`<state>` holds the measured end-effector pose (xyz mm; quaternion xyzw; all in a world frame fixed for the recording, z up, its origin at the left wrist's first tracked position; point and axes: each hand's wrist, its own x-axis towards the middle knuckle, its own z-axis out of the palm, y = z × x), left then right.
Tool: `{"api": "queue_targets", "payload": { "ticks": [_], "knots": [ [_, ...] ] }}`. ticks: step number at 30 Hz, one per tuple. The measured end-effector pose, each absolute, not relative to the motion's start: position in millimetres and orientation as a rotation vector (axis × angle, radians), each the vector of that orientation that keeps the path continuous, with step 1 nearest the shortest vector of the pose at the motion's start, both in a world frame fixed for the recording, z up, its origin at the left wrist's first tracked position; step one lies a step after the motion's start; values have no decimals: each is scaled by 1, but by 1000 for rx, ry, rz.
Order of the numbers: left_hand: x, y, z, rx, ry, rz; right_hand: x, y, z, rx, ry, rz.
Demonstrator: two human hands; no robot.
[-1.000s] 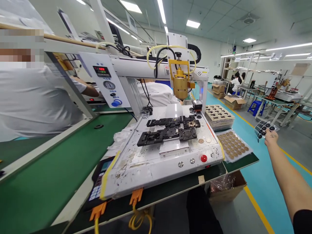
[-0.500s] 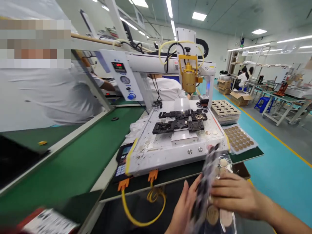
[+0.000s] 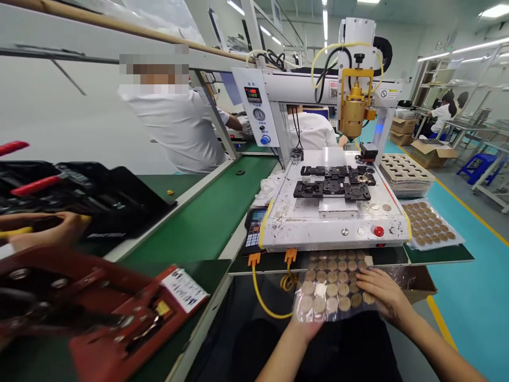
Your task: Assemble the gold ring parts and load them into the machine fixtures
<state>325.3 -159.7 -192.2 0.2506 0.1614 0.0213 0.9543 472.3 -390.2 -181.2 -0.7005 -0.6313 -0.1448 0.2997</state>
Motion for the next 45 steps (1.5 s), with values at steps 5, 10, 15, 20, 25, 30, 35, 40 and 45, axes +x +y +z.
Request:
{"api": "queue_targets", "payload": {
  "ticks": [5, 10, 15, 20, 25, 30, 35, 40, 45],
  "knots": [
    [308, -145, -190, 386, 480, 173, 508, -378, -199, -2012, -1549, -377],
    [307, -146, -186, 621, 617, 223, 529, -376, -203, -1911, -1745, -154],
    [324, -153, -186, 755, 678, 232, 535, -371, -181, -1857, -1885, -41],
    [332, -158, -184, 760, 706, 282, 517, -385, -175, -2068, -1565, -199],
    [346, -168, -183, 750, 724, 318, 487, -403, -199, -2069, -1192, -380],
    [356, -175, -184, 769, 742, 291, 453, -410, -200, -1987, -762, -230],
    [352, -173, -184, 816, 728, 265, 438, -395, -197, -1857, -405, 280],
    [344, -172, -186, 869, 693, 210, 443, -362, -207, -1712, -340, 467],
    [349, -163, -191, 901, 635, 195, 453, -346, -208, -1664, -284, 492]
  ]
}}
